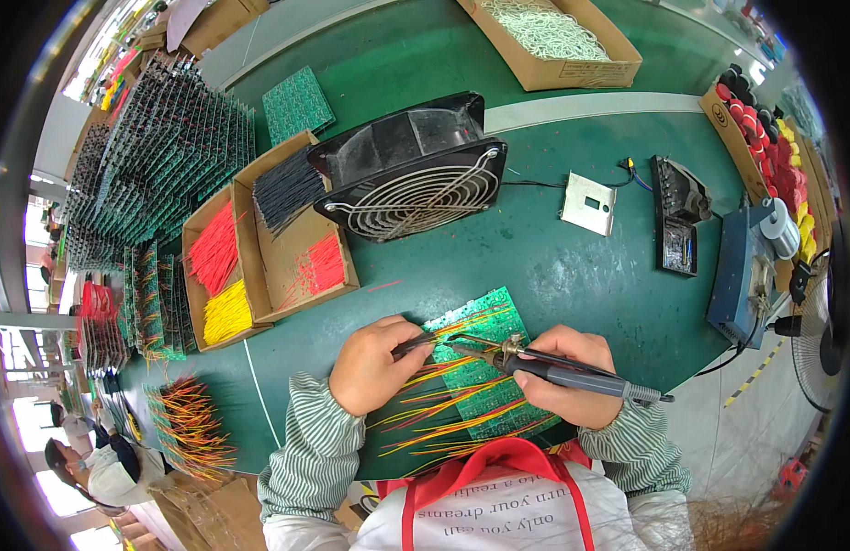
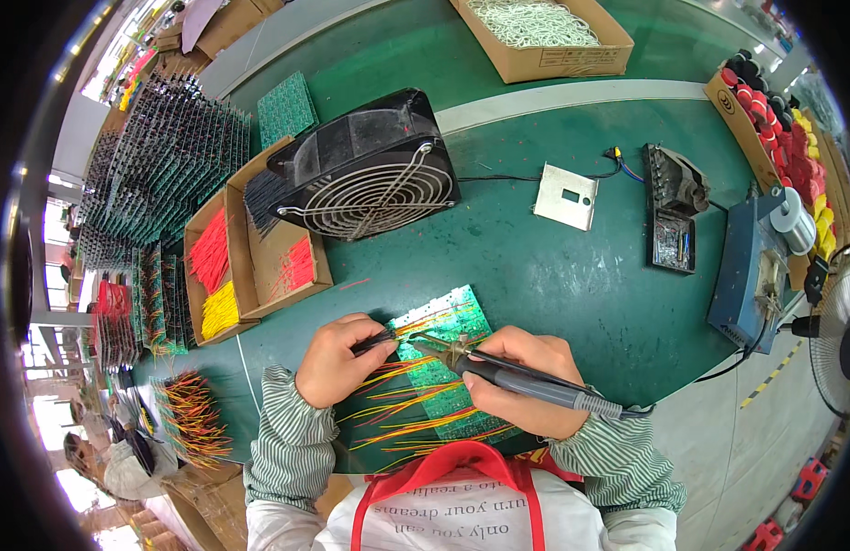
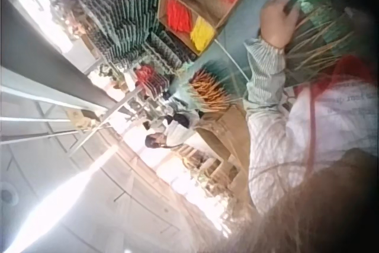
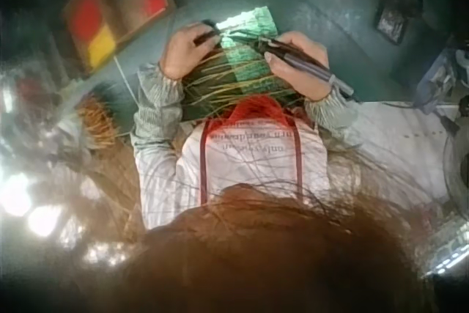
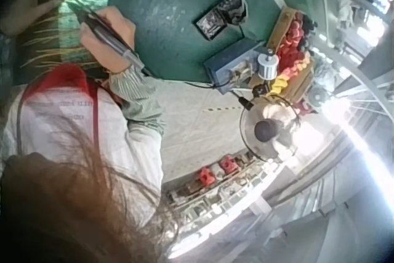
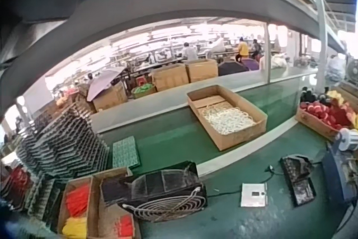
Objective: The person solders wires onto a circuit board using a soldering iron while positioning them by hand.
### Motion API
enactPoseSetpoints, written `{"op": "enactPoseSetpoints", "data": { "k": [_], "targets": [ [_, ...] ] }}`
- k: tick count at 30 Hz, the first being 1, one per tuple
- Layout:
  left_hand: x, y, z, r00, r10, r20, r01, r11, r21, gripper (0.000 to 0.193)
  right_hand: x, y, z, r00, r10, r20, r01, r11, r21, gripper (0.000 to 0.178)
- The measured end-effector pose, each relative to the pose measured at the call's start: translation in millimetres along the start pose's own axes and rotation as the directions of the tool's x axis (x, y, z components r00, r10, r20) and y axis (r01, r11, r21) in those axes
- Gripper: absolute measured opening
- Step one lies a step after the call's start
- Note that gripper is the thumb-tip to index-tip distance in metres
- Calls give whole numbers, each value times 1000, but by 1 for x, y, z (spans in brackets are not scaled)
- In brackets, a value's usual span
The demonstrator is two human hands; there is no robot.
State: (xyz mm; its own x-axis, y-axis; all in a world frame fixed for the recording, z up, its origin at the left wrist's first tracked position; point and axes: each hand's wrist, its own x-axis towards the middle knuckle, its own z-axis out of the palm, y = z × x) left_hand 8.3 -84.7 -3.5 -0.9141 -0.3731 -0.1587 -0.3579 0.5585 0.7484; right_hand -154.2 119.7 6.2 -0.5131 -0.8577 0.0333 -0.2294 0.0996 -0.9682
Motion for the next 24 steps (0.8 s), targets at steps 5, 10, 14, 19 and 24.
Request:
{"op": "enactPoseSetpoints", "data": {
  "k": [5,10,14,19,24],
  "targets": [
    [2,0,-1,1000,-10,15,10,1000,-6,15,2,1,1,1000,13,4,-13,1000,-1,20],
    [3,-5,-1,1000,7,14,-7,1000,0,16,4,-6,-2,1000,2,6,-2,1000,-14,19],
    [0,-8,-4,999,45,-1,-45,999,31,16,4,-12,-5,1000,10,1,-10,1000,11,19],
    [-2,-10,-4,991,132,-25,-131,990,50,17,-9,-4,-11,997,48,-54,-50,998,-31,21],
    [-13,8,-39,871,92,-483,170,865,472,14,-20,8,-13,989,64,-130,-69,997,-34,19]
  ]
}}
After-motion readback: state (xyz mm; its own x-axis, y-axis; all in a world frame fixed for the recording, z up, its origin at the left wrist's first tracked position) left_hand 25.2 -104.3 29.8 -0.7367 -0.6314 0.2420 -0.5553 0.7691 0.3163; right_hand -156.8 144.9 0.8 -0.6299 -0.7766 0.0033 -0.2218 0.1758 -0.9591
